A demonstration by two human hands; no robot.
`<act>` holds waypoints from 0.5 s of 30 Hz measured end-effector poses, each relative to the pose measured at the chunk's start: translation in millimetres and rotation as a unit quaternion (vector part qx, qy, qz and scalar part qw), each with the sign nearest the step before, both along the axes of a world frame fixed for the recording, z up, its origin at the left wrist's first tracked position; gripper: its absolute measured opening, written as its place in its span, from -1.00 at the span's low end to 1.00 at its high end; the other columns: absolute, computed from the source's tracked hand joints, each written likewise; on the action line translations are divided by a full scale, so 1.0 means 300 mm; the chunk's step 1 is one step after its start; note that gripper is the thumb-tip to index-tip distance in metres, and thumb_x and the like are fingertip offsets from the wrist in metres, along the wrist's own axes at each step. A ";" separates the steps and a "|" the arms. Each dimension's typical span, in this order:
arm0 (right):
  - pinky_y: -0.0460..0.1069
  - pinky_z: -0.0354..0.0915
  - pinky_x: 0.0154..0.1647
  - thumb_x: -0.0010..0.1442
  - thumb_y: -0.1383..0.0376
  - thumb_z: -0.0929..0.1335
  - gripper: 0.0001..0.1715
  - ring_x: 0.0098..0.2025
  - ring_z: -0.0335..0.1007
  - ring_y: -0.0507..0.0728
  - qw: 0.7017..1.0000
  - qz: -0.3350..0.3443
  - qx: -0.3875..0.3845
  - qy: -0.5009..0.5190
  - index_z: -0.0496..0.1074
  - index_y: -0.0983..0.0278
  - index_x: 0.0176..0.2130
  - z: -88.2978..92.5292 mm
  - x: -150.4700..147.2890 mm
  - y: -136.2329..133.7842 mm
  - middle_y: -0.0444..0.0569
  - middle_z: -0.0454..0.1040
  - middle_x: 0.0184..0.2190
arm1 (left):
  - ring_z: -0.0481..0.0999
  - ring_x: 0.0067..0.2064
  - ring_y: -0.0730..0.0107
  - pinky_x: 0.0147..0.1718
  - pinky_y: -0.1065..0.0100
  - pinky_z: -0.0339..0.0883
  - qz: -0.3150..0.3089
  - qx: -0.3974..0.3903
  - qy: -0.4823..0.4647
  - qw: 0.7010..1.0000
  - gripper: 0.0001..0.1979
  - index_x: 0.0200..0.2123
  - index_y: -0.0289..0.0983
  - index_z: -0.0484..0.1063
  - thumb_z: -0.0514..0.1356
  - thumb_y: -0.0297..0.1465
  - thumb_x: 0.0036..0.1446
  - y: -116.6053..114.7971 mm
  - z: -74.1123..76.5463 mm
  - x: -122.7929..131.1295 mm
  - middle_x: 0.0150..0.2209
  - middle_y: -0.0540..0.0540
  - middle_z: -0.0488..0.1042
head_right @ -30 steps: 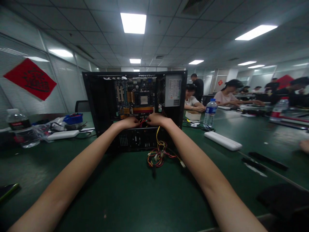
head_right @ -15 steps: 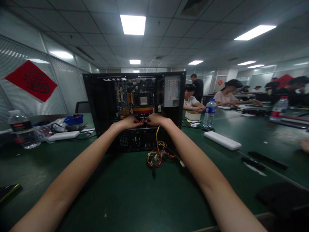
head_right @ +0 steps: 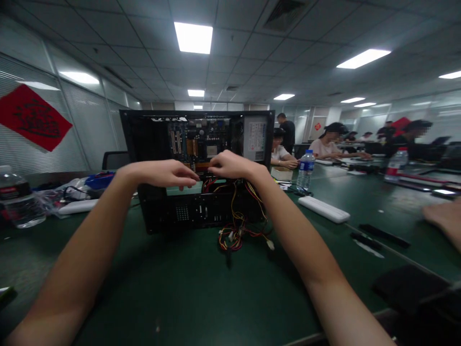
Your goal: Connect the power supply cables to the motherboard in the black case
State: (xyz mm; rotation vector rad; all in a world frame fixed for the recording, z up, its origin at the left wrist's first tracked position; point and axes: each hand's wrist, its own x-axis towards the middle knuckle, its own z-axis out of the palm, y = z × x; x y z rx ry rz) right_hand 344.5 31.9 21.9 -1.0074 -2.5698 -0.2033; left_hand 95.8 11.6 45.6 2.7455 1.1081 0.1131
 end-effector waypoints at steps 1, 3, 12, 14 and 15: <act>-0.08 0.11 -0.41 0.38 0.20 0.30 -0.63 -0.45 0.31 -0.01 0.999 0.030 0.003 0.040 0.60 0.40 -0.22 0.026 0.006 -0.049 -0.04 0.54 -0.44 | 0.61 -0.19 0.27 -0.21 0.38 0.40 -0.002 0.006 -0.038 0.999 -0.57 0.13 -0.18 0.56 0.20 -0.14 0.28 -0.036 0.031 -0.029 -0.14 -0.08 0.65; -0.09 0.17 -0.42 0.37 0.17 0.33 -0.64 -0.44 0.37 -0.01 0.989 0.078 0.017 0.127 0.58 0.38 -0.25 0.070 0.023 -0.147 -0.06 0.53 -0.46 | 0.61 -0.19 0.25 -0.16 0.34 0.43 0.014 0.042 -0.151 0.987 -0.65 0.04 -0.20 0.61 0.23 -0.20 0.27 -0.096 0.080 -0.093 -0.21 -0.08 0.63; 0.00 0.11 -0.55 0.30 0.13 0.39 -0.70 -0.62 0.20 -0.01 0.816 0.123 0.237 0.512 0.47 0.18 -0.44 0.154 0.250 -0.227 -0.13 0.34 -0.62 | 0.53 0.03 0.15 0.13 -0.13 0.39 -0.046 0.294 -0.538 0.789 -0.33 0.20 -0.39 0.40 0.37 -0.12 0.13 -0.031 0.144 -0.349 0.15 -0.26 0.46; 0.00 0.11 -0.54 0.33 0.15 0.35 -0.70 -0.62 0.16 0.01 0.760 0.103 0.245 0.594 0.43 0.16 -0.44 0.154 0.305 -0.136 -0.15 0.28 -0.63 | 0.43 0.19 -0.03 0.22 -0.20 0.29 0.001 0.326 -0.542 0.774 -0.06 0.33 -0.35 0.23 0.44 -0.03 0.00 0.036 0.145 -0.374 0.32 -0.34 0.28; -0.01 0.09 -0.55 0.35 0.21 0.32 -0.72 -0.61 0.14 0.01 0.721 0.087 0.251 0.640 0.42 0.18 -0.41 0.149 0.325 -0.084 -0.16 0.27 -0.63 | 0.39 0.24 -0.10 0.24 -0.22 0.26 0.022 0.312 -0.532 0.787 0.01 0.37 -0.34 0.17 0.45 0.00 -0.02 0.066 0.141 -0.379 0.36 -0.38 0.22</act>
